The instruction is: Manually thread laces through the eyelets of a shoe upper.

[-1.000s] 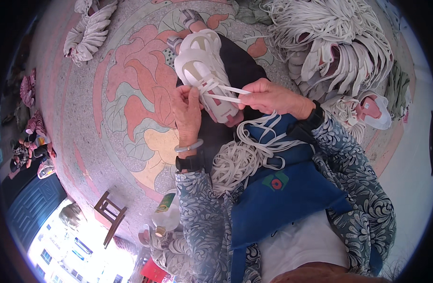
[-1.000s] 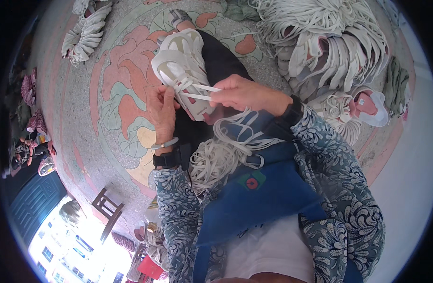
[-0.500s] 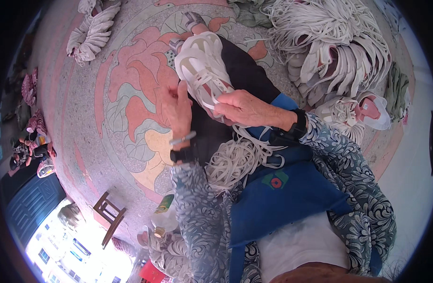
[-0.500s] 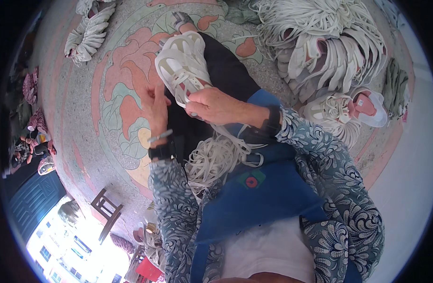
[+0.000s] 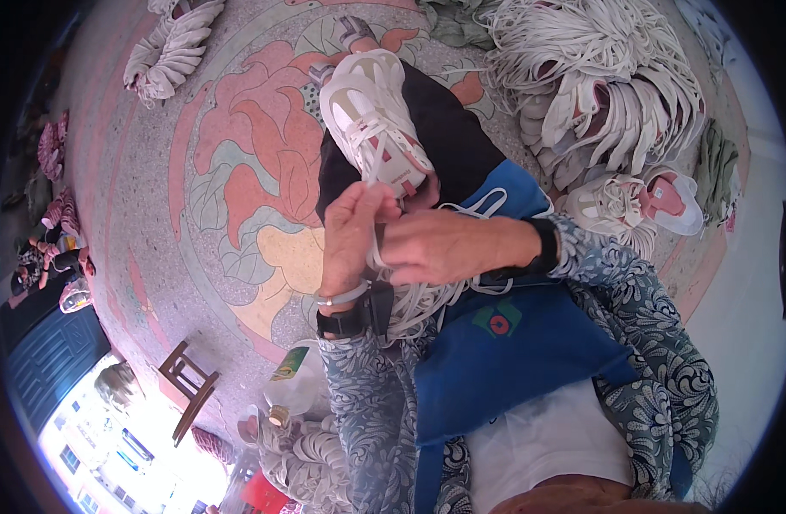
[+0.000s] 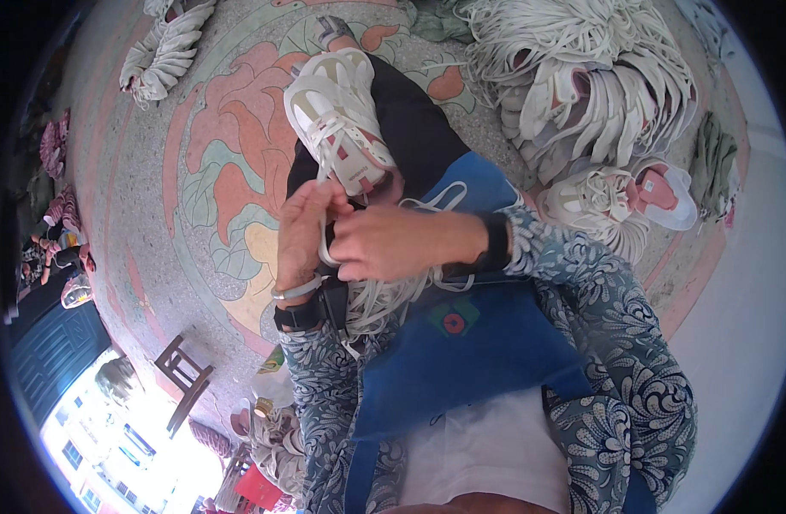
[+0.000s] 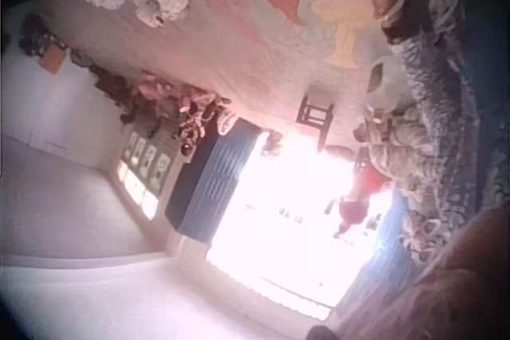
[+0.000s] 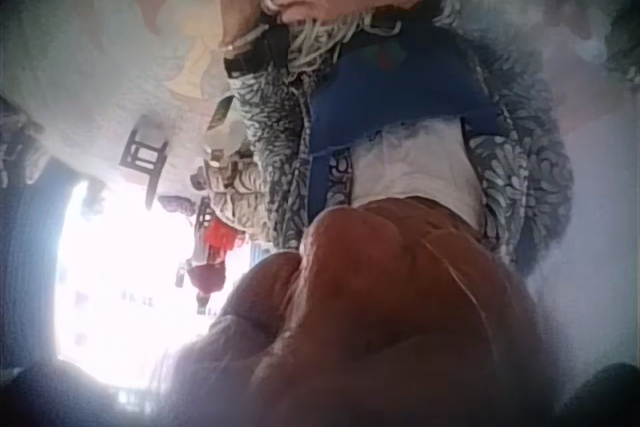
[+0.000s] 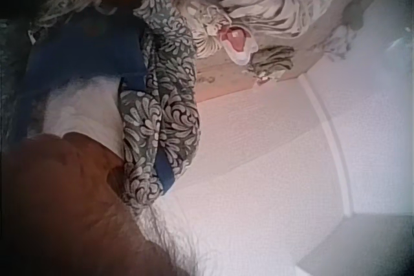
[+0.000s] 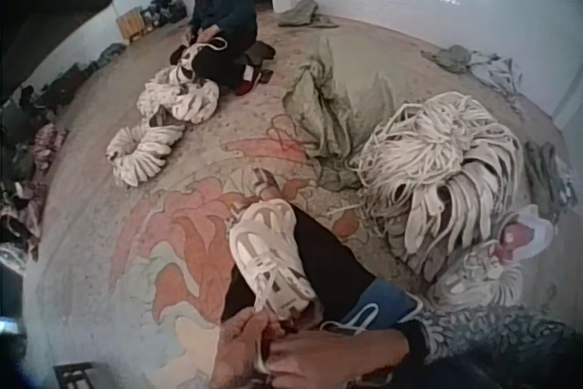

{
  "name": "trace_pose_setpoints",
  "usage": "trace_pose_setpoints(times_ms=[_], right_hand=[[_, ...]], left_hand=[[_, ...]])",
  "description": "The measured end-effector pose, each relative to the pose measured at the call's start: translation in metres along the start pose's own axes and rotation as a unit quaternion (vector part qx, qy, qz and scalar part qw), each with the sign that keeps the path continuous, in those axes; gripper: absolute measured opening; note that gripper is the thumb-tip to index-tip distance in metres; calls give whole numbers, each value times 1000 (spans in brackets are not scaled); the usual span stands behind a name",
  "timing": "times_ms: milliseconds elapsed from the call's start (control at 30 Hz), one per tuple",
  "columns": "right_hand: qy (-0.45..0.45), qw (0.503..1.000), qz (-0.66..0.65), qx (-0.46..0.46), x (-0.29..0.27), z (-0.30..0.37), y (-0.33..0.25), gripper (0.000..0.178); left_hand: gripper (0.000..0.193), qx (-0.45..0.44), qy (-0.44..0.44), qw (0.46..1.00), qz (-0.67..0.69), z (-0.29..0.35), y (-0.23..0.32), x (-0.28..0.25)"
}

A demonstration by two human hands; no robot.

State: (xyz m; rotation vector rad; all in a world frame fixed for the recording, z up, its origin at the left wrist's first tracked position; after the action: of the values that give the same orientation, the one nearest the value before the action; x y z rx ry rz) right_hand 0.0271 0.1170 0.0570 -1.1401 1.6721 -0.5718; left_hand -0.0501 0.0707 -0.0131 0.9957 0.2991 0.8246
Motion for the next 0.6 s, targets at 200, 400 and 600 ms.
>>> trace_pose_setpoints(times_ms=[200, 400, 600], right_hand=[[38, 861, -280, 423, -30, 37, 95, 37], [169, 658, -560, 474, -6, 18, 82, 28], [222, 689, -514, 461, -61, 56, 126, 19]], left_hand=[[25, 38, -9, 996, 81, 33, 22, 19], [25, -4, -144, 989, -19, 41, -3, 66], [22, 152, 45, 945, 285, 66, 1, -66]])
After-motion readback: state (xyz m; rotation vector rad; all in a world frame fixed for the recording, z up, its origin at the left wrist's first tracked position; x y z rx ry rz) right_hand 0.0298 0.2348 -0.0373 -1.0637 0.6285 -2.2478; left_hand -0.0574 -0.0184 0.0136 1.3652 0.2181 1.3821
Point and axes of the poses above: each hand's wrist, its own z-axis away from the middle knuckle, its own x-axis out of the palm, y = z × x, the point moved 8 cm from there along -z, towards the middle knuckle, and after that the axes turned 5 degrees about y, right-handed, at the moved point
